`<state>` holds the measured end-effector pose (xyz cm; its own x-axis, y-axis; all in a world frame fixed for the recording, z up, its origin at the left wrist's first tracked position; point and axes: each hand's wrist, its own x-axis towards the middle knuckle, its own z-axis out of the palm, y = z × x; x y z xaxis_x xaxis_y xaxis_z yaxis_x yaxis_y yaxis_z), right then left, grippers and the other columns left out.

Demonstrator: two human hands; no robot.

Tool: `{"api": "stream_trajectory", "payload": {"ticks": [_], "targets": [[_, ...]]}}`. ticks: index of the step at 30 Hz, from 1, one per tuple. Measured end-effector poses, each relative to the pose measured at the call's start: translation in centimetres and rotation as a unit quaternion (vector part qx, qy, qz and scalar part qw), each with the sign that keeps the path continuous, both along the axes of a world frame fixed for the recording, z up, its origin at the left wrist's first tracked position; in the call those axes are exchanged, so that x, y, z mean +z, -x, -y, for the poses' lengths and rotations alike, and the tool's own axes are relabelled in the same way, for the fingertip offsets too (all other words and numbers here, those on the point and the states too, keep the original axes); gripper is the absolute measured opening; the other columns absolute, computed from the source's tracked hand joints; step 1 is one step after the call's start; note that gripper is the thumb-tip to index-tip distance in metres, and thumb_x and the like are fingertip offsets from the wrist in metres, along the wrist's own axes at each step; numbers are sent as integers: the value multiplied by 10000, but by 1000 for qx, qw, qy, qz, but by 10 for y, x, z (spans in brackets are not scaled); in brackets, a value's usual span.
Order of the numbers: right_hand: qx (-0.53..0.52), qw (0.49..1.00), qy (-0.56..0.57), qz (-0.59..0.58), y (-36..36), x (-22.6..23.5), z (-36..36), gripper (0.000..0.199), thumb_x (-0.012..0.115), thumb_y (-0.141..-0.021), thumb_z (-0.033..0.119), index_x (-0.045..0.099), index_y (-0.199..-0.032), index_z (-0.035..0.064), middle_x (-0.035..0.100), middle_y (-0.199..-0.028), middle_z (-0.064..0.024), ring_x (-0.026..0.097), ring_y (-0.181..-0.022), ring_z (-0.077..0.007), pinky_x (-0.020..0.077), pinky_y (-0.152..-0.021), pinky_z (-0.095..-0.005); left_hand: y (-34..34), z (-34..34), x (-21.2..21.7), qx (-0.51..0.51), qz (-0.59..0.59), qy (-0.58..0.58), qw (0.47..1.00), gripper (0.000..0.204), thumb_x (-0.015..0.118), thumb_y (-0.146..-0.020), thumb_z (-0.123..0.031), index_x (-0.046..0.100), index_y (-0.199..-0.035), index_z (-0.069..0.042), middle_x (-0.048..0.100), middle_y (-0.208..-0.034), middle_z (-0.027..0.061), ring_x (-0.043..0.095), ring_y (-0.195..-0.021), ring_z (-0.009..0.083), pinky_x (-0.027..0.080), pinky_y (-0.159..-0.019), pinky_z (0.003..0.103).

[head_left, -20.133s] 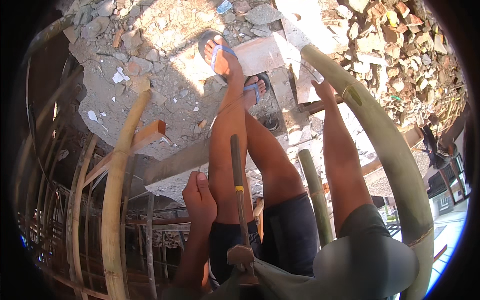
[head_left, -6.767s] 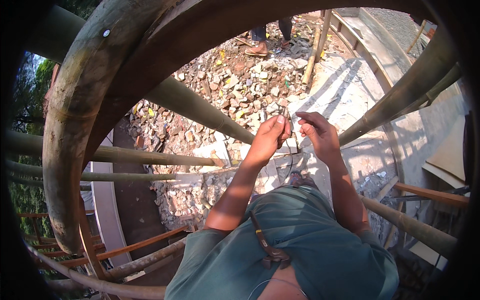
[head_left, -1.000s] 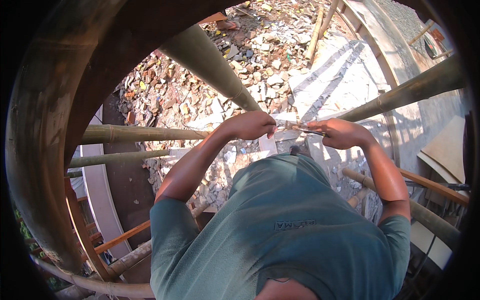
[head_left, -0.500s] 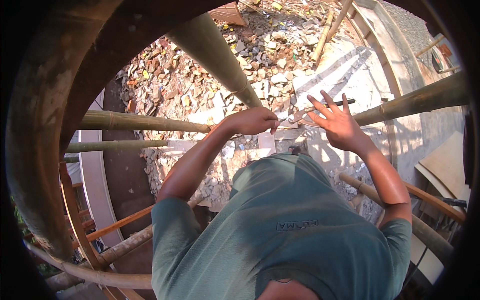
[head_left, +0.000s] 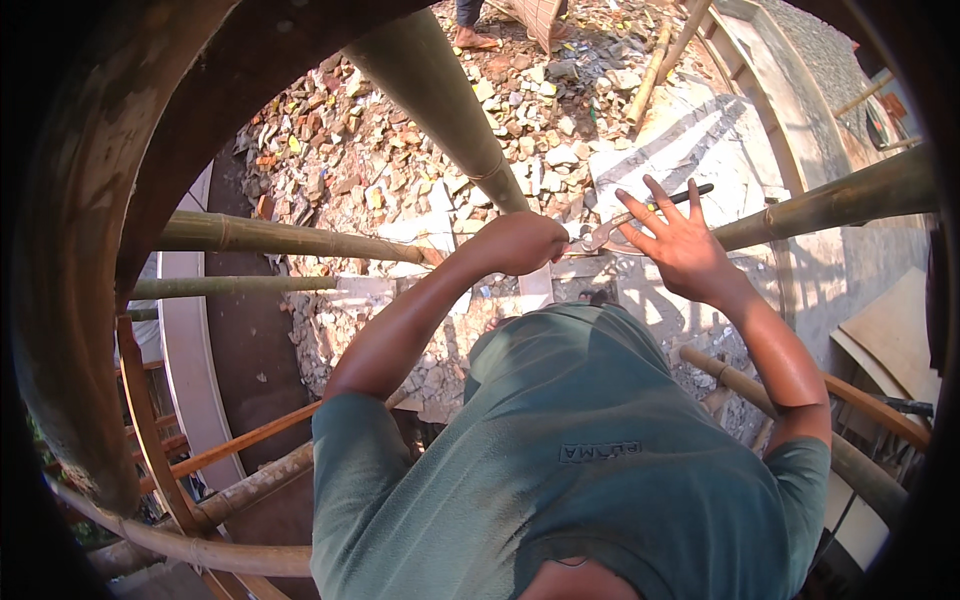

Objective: The person uses pliers to tighten wire ties on a bamboo scaffold structure. They move along the scaffold, securing multiple joints by wrapping and twisting wire with pliers.

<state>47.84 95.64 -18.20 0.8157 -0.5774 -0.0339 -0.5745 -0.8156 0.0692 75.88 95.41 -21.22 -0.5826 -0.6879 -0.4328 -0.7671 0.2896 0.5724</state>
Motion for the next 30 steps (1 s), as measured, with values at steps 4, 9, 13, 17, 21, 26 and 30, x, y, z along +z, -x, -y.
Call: {"api": "stream_trajectory", "payload": {"ticks": [4,9,13,17,21,26,30], "targets": [[-9,999,-35,-19,0,-2,-2,474,576,-827,57,605,-1296,119,374,-1556,-61,466,-1312,-321,345,-1046,-666,0,-5,-1,-24,29,58,998,299,505,-1003,-315,645,-938,-60,652,-788,170,645,-790,383,470,-709,502],[-22,999,-39,-22,-3,-3,-9,469,588,-827,70,610,-1292,120,438,-1502,-67,527,-1206,-292,411,-992,-619,0,-9,-4,-22,10,111,994,281,521,-995,-322,644,-927,-79,649,-762,163,645,-758,379,474,-676,498],[-8,999,-40,-21,-5,-2,-10,464,586,-816,61,618,-1272,140,573,-1322,-53,578,-1101,-276,460,-911,-546,1,-14,-9,-19,18,136,990,267,535,-978,-319,652,-905,-91,651,-752,155,644,-746,379,481,-668,499],[-13,996,-87,-4,-4,-2,-8,344,602,-803,72,652,-1137,136,631,-1054,-61,612,-1000,-254,479,-816,-460,1,-17,-14,-34,41,155,986,183,573,-917,-242,715,-928,-127,696,-807,113,681,-774,324,511,-643,463],[-54,992,-104,46,-3,-4,-8,187,643,-818,138,652,-996,80,633,-891,-107,640,-900,-294,486,-780,-454,0,-20,-18,-31,9,168,985,170,569,-912,-223,703,-910,-120,689,-791,111,676,-754,323,506,-631,467],[-103,970,-221,-20,-7,-11,0,317,623,-927,323,634,-987,12,654,-866,-166,655,-870,-349,499,-788,-454,3,-25,-27,-9,11,247,969,191,547,-947,-250,716,-989,-170,661,-744,129,658,-715,324,481,-602,458],[-164,902,-397,-42,-7,-25,7,499,552,-978,469,630,-985,-24,663,-868,-182,659,-847,-322,503,-751,-432,0,-30,-35,-12,-1,315,949,168,554,-933,-191,712,-989,-197,600,-675,95,639,-699,293,466,-566,439]]}}
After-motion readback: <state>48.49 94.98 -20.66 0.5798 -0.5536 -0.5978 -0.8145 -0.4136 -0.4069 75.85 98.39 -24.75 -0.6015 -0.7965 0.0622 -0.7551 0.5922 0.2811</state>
